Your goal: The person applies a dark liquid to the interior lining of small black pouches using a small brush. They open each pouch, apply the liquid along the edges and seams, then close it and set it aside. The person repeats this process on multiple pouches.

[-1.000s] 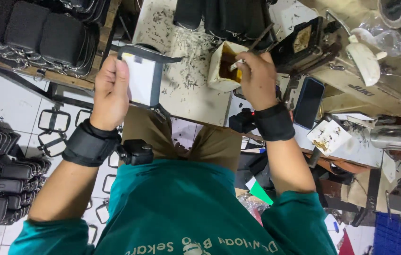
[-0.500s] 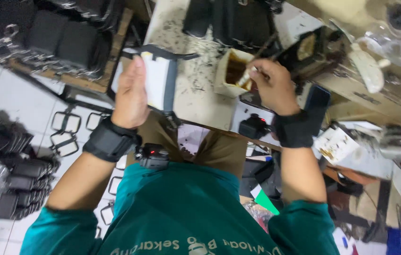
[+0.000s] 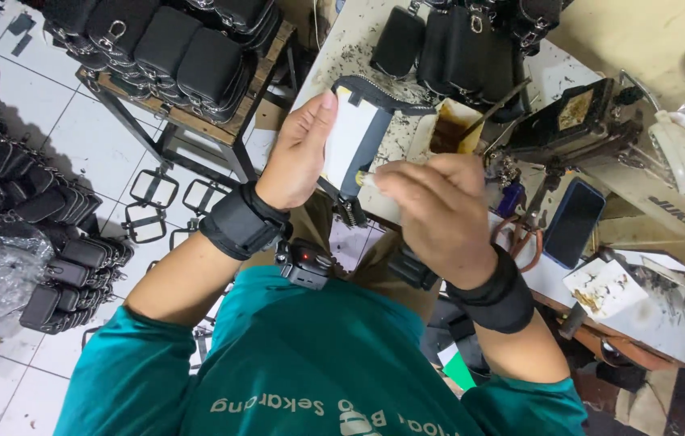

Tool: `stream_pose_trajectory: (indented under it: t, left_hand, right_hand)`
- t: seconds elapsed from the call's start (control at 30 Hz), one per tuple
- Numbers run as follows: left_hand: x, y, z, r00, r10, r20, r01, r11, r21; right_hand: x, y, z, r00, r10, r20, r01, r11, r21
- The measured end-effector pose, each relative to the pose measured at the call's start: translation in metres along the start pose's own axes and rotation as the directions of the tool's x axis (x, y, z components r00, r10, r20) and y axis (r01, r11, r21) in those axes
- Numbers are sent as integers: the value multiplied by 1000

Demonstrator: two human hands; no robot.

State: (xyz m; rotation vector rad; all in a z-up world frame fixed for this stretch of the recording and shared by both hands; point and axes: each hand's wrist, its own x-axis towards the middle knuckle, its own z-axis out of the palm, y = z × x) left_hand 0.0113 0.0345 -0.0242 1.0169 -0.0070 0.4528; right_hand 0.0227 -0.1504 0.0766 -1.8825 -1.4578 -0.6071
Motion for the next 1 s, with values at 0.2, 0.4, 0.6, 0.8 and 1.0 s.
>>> stream_pose_trajectory:
  t: [0.2,0.4,0.6,0.8,1.0]
  left_hand:
    - [1,-4,-3,997,55,55,-58,996,60]
    - [-3,0,6,996,-82,26,84,990,-111]
    - [-8,-1,16,948,-308,-79,278,923,-265]
    - [-11,9,23,916,-399,-37,371,880,-297]
    - [-14,9,23,917,-399,9,377,858,-350]
  right_hand:
    - [6,-10,4,978,-189,89,205,954,-220]
    - [4,-12,12,976,-216,32,217,949,-228]
    - [7,-3,3,983,-166,-80,164,986,-35]
    - [-1,0,5,983,-117,-140,108,992,-73]
    - [-13,3,14,969,-116,-219,103,992,-70]
